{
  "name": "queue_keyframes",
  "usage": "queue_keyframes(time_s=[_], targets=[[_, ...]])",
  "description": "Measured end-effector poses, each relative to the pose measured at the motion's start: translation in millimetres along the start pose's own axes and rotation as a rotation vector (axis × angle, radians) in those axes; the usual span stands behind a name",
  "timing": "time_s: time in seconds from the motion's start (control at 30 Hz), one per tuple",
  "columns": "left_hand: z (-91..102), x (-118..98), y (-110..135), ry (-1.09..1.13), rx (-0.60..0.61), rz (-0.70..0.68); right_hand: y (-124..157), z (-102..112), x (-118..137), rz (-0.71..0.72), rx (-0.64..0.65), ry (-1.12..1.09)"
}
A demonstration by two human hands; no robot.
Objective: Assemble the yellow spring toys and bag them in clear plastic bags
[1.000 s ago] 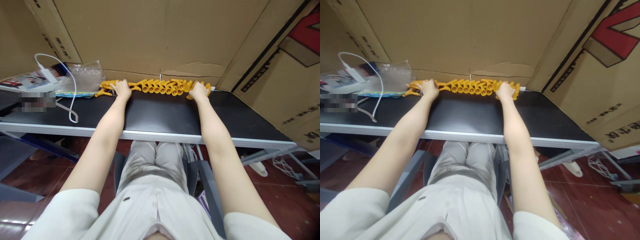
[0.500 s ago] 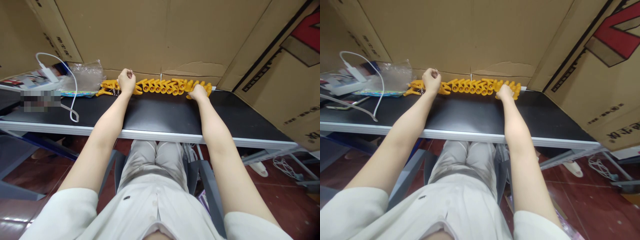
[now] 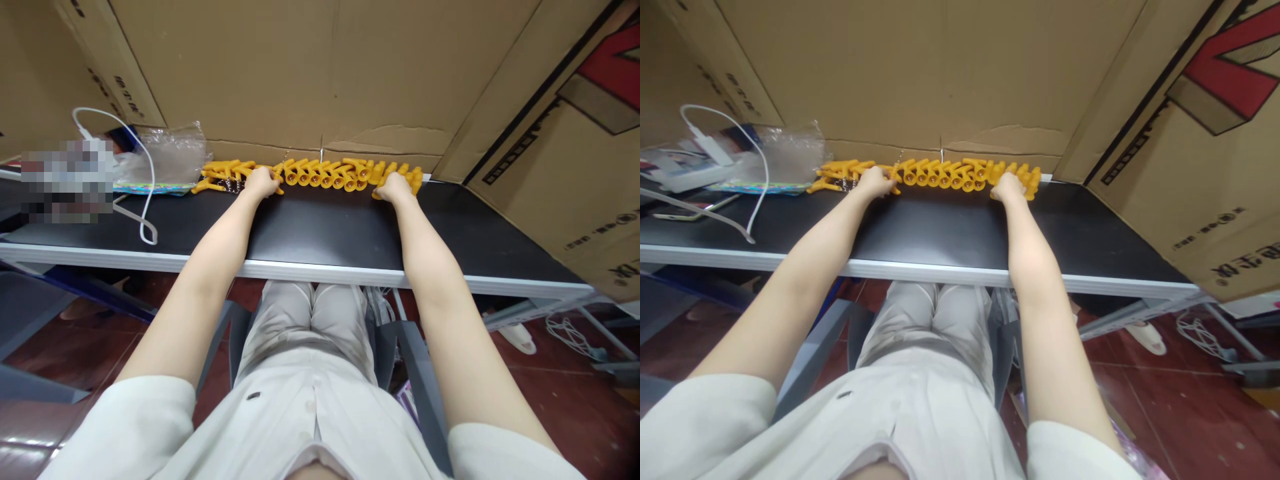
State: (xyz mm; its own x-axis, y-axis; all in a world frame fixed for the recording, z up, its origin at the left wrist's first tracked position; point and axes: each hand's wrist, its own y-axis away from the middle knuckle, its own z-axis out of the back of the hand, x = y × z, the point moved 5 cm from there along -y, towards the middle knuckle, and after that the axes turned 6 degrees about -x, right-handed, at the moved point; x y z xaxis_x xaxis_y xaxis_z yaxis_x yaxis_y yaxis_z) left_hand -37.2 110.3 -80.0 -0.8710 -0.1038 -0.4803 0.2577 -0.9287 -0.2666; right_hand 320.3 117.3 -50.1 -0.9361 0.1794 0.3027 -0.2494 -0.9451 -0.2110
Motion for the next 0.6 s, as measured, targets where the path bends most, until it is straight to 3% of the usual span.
queue_keyframes(time_s=[0.17, 0.37, 0.6], targets=[[10.1, -14, 6, 0.013, -0.178, -0.005, -4, 3, 3, 0.040, -0.098, -0.039], [13.0, -34, 14, 0.072, -0.153, -0.178, -3, 12, 21, 0.224, -0.244, -0.064], [4.4, -44, 17, 0.036, -0.113, -0.348, 26, 3, 59, 0.536, -0.102, 0.003]])
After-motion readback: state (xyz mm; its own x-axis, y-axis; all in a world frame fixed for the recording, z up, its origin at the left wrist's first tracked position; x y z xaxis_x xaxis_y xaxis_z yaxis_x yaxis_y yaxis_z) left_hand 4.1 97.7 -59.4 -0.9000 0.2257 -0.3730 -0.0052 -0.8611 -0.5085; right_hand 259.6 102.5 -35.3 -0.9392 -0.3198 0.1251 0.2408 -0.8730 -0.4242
